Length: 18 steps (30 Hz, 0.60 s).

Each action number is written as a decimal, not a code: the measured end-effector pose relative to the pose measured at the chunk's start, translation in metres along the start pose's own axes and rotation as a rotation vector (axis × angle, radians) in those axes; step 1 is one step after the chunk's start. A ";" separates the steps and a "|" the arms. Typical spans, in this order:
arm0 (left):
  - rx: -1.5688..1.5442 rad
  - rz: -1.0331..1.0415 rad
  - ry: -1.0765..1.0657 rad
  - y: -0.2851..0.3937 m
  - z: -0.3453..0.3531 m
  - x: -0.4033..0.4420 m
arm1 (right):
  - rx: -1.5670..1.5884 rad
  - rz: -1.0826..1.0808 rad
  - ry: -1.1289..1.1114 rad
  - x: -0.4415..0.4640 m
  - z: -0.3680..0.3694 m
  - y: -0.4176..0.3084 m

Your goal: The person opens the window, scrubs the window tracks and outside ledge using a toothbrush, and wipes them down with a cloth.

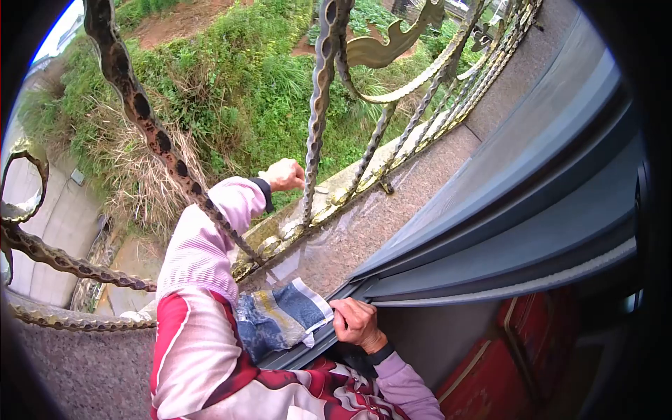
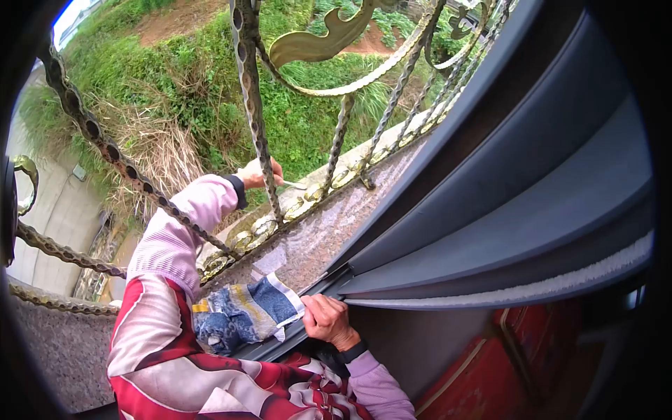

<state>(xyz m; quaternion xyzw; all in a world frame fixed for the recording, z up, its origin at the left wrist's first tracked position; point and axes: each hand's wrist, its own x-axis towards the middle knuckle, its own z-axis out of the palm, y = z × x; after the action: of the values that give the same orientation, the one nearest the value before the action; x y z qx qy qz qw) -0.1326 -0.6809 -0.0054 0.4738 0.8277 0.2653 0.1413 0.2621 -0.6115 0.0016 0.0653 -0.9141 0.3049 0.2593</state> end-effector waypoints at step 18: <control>-0.017 -0.316 -0.551 0.022 -0.012 -0.012 | -0.018 0.008 -0.016 0.001 0.001 0.000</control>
<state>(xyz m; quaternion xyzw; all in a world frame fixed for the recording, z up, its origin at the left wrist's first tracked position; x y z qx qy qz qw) -0.1164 -0.6859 0.0169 0.3921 0.8194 0.1087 0.4039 0.2608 -0.6122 0.0020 0.0616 -0.9191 0.2974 0.2512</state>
